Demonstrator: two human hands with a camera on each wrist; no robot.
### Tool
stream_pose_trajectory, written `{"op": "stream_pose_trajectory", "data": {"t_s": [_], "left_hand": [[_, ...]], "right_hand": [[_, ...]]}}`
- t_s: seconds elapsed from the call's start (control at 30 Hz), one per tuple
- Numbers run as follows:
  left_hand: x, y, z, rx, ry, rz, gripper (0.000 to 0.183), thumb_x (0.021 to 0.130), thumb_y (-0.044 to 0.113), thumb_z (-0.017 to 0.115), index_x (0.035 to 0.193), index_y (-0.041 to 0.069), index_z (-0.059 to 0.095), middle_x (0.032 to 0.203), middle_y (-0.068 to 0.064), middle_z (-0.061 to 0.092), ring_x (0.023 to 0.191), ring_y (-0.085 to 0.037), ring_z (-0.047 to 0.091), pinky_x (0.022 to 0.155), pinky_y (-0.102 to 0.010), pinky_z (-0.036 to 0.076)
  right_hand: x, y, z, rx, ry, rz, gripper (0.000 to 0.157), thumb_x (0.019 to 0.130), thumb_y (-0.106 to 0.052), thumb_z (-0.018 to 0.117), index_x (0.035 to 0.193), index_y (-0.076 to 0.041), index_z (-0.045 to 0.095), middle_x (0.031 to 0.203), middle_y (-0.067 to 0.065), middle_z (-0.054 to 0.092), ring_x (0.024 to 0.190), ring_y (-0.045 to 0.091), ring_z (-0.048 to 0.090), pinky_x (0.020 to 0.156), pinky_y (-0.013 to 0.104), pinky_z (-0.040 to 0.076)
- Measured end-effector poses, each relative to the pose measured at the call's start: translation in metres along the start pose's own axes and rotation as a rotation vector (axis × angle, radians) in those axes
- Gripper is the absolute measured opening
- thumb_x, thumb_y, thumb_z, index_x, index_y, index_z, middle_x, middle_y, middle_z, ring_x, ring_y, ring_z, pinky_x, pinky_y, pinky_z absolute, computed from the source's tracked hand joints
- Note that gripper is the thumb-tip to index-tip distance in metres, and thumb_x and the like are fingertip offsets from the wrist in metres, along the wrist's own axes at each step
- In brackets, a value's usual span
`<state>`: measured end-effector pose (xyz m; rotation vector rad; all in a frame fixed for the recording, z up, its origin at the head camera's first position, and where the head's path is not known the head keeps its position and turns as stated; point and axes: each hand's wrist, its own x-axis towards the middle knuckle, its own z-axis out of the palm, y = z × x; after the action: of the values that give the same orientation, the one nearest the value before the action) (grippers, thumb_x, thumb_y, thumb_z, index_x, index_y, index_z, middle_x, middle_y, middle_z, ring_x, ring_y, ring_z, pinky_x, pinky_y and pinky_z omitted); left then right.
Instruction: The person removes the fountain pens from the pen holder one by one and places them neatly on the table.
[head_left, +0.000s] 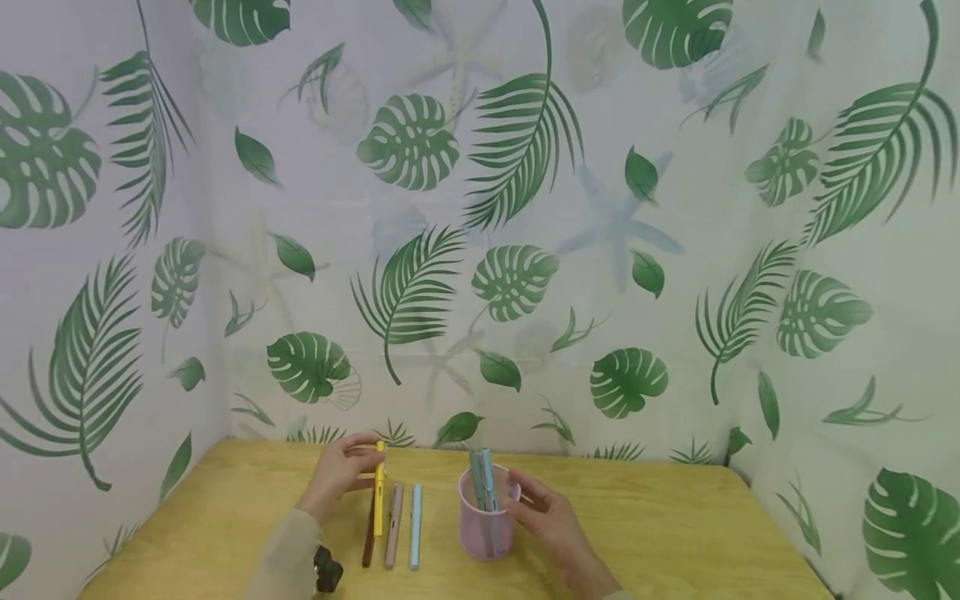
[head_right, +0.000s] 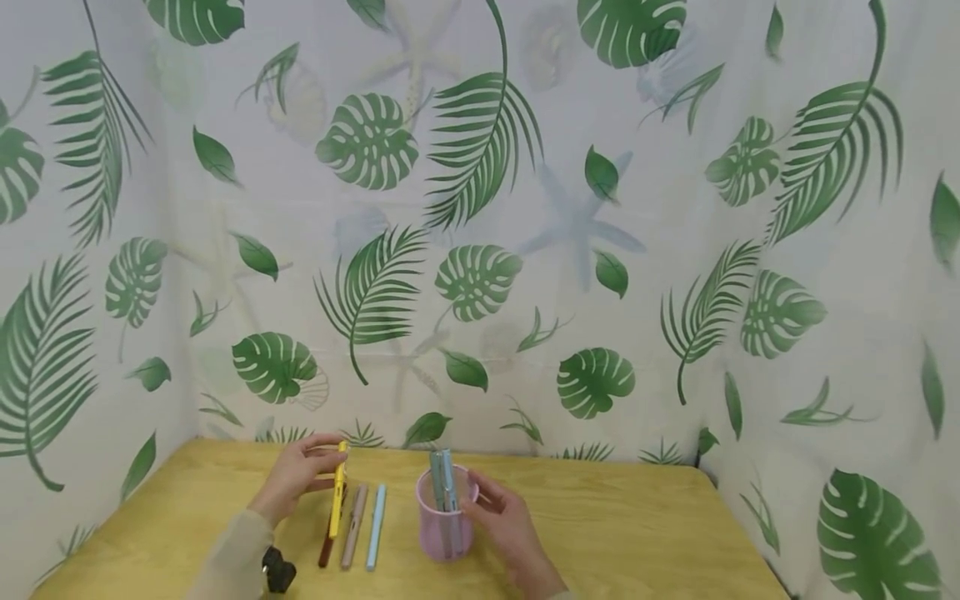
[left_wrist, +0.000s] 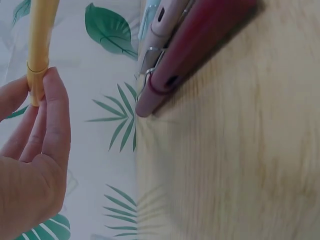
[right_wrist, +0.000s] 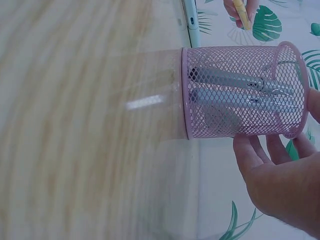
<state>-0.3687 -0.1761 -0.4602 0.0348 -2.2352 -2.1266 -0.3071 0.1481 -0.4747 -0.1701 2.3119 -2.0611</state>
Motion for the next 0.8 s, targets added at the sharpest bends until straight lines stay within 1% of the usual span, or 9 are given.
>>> {"op": "stream_pose_trajectory", "data": {"t_s": [0.07, 0.17, 0.4, 0.5, 0.57, 0.63, 0.8], "left_hand": [[0.001, -0.001, -0.004, 0.010, -0.004, -0.007, 0.037, 0.092, 0.006, 0.066, 0.127, -0.003, 0.058, 0.115, -0.023, 0.066, 0.090, -0.024, 0.069, 0.080, -0.046, 0.060], [0.001, -0.003, -0.008, 0.025, 0.013, -0.018, 0.037, 0.092, 0.006, 0.066, 0.127, -0.003, 0.059, 0.114, -0.023, 0.066, 0.090, -0.023, 0.068, 0.079, -0.045, 0.060], [0.004, -0.008, -0.015, 0.059, 0.035, -0.041, 0.036, 0.092, 0.006, 0.066, 0.127, -0.002, 0.059, 0.115, -0.023, 0.066, 0.095, -0.026, 0.068, 0.079, -0.043, 0.060], [0.005, -0.011, -0.018, 0.057, 0.034, -0.049, 0.036, 0.092, 0.005, 0.066, 0.126, -0.003, 0.059, 0.116, -0.025, 0.065, 0.093, -0.025, 0.067, 0.079, -0.041, 0.060], [0.005, -0.012, -0.019, 0.060, 0.033, -0.056, 0.037, 0.091, 0.005, 0.066, 0.127, -0.004, 0.059, 0.114, -0.024, 0.065, 0.090, -0.025, 0.068, 0.078, -0.041, 0.060], [0.005, -0.012, -0.020, 0.071, 0.033, -0.066, 0.038, 0.091, 0.005, 0.066, 0.127, -0.005, 0.058, 0.110, -0.022, 0.067, 0.085, -0.022, 0.068, 0.077, -0.040, 0.060], [0.007, -0.015, -0.022, 0.094, 0.041, -0.074, 0.039, 0.090, 0.005, 0.067, 0.126, -0.007, 0.058, 0.104, -0.016, 0.068, 0.080, -0.019, 0.067, 0.073, -0.038, 0.060]], "right_hand": [[0.000, -0.001, 0.000, -0.006, 0.004, 0.006, 0.059, 0.092, -0.022, 0.069, 0.144, -0.008, 0.047, 0.150, 0.020, 0.042, 0.135, 0.043, 0.043, 0.107, 0.051, 0.042], [0.000, 0.000, 0.000, 0.006, 0.001, 0.013, 0.059, 0.092, -0.020, 0.069, 0.145, -0.008, 0.046, 0.151, 0.019, 0.041, 0.136, 0.043, 0.043, 0.108, 0.052, 0.041], [0.001, 0.002, 0.000, 0.049, -0.015, 0.007, 0.060, 0.092, -0.020, 0.069, 0.145, -0.006, 0.045, 0.151, 0.021, 0.040, 0.136, 0.043, 0.042, 0.107, 0.047, 0.043], [0.001, 0.002, 0.000, 0.050, -0.014, 0.010, 0.059, 0.092, -0.018, 0.069, 0.145, -0.006, 0.045, 0.152, 0.021, 0.039, 0.137, 0.043, 0.041, 0.107, 0.047, 0.044], [0.002, 0.002, 0.000, 0.046, -0.010, 0.014, 0.059, 0.092, -0.018, 0.069, 0.145, -0.006, 0.045, 0.151, 0.021, 0.039, 0.136, 0.043, 0.042, 0.107, 0.048, 0.044], [0.002, 0.001, 0.000, 0.042, -0.010, 0.015, 0.058, 0.092, -0.017, 0.068, 0.145, -0.007, 0.046, 0.151, 0.021, 0.040, 0.136, 0.043, 0.042, 0.107, 0.048, 0.043], [0.001, 0.001, 0.000, 0.041, -0.010, 0.011, 0.057, 0.093, -0.016, 0.067, 0.145, -0.007, 0.045, 0.151, 0.021, 0.040, 0.136, 0.043, 0.043, 0.107, 0.048, 0.043]]}}
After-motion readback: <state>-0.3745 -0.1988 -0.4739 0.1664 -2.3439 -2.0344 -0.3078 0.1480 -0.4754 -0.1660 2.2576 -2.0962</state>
